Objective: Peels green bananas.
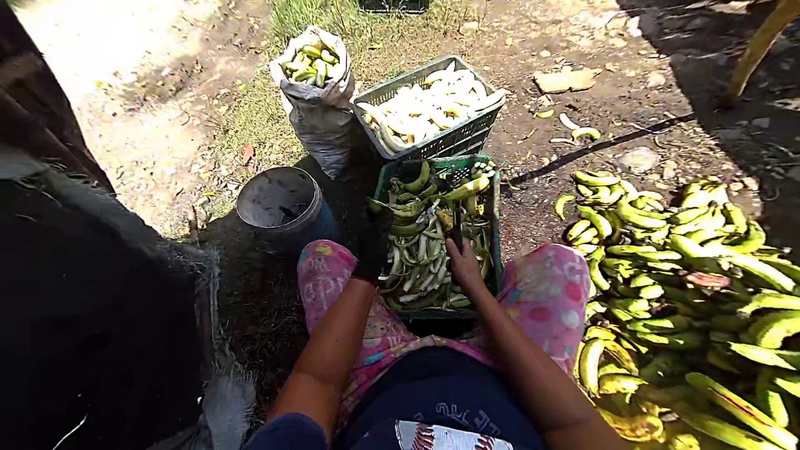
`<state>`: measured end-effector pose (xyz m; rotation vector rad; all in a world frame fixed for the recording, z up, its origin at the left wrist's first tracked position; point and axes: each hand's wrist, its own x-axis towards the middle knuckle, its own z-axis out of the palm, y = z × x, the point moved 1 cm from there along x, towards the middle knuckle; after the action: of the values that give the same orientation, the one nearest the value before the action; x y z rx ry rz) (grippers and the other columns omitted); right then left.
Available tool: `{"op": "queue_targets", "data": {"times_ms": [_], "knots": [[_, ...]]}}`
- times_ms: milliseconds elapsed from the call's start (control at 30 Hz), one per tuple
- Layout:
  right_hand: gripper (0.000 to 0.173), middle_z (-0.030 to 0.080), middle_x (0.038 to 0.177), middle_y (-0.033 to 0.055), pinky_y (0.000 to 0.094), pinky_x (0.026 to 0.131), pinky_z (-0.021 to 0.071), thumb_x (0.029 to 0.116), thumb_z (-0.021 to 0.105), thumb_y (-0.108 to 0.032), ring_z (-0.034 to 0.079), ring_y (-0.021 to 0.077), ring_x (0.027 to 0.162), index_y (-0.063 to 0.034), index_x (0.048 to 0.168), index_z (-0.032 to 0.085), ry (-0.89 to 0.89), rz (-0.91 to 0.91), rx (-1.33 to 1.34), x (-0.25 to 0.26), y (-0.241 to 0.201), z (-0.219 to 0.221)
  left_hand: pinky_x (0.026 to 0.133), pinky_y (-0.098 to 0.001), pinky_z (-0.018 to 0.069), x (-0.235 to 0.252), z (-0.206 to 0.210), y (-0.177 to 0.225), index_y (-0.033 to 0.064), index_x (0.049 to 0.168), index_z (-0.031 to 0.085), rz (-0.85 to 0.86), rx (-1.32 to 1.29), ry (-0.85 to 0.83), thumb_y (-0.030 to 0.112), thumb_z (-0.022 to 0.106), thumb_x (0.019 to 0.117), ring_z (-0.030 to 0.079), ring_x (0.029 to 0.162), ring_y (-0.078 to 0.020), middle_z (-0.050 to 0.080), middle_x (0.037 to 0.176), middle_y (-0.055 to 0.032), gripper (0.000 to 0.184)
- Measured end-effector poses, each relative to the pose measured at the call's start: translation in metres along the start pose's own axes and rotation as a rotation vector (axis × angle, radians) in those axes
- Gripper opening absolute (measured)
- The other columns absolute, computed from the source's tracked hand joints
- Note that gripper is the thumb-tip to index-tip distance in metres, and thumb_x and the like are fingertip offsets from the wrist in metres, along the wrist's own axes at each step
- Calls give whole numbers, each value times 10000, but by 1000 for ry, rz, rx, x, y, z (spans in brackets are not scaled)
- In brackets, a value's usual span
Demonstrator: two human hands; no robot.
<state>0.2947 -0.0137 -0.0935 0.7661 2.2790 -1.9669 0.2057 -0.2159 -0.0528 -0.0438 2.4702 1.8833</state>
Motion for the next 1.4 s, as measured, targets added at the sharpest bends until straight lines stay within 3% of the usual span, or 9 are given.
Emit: {"op": "queue_targets", "data": {"times_ms": [367,500,567,800,900,1000,1133,1200,1400], "knots": [[511,557,653,54,405,447,512,1076,334,-556,558,194,489,-127,1256,546,231,-603,-105,-35,-115,-11,908,-539,542,-9,32,38,157,1450,514,284,95,-16,345,761,920,656,1089,-286,655,1281,-134,615],[590,646,866,157,528,719,541,1081,345,-576,641,303,737,-88,1342,552,-85,26,-312,1,-15,6,897,-492,554,-14,28,37,145,1478,476,256,-21,-53,286,746,938,652,1084,-263,643,1292,-146,620],[554,582,810,95,437,618,510,1087,359,-552,573,229,647,-88,1312,559,-180,144,-248,-1,2,10,834,-447,570,-5,20,43,175,1469,476,190,-91,-80,310,709,961,656,1021,-213,653,1245,-112,575],[521,679,1191,202,548,948,520,1075,490,-450,667,315,1055,-121,1478,501,-135,-96,-243,-7,-29,-23,898,-491,545,-4,1,34,193,1438,527,0,-130,-190,413,460,1075,626,1110,-223,625,1310,-101,429],[522,687,1245,151,605,988,502,1040,506,-534,657,311,1143,-180,1409,609,-184,-281,-413,-11,-45,-26,619,-401,524,-20,1,51,224,1315,599,-60,38,-177,465,499,1051,589,753,-175,642,1025,-75,372],[580,688,1212,159,618,981,500,1004,530,-597,657,341,1131,-170,1379,646,-187,-440,-643,-12,-55,-26,935,-524,535,-25,2,50,204,1453,522,138,151,-280,177,552,1028,620,1164,-261,607,1361,-117,427],[555,667,1206,241,671,950,466,999,584,-555,632,446,1123,-154,1378,650,71,-495,-783,17,-66,-38,728,-385,532,-33,28,20,151,1367,550,40,-92,-439,257,463,1060,606,898,-164,627,1124,-94,336],[532,661,1243,262,694,956,452,1031,534,-539,626,470,1158,-177,1407,632,176,-365,-789,33,-79,-50,850,-433,538,-47,33,26,150,1456,487,-55,-64,-512,217,465,1071,620,1017,-209,609,1261,-137,392],[561,664,1271,202,701,921,481,1046,449,-592,638,422,1157,-219,1436,602,-3,-368,-736,-6,-78,-40,722,-311,564,-17,41,33,140,1345,534,-169,-555,-259,415,318,1108,631,848,-100,656,1053,-41,422]]}}
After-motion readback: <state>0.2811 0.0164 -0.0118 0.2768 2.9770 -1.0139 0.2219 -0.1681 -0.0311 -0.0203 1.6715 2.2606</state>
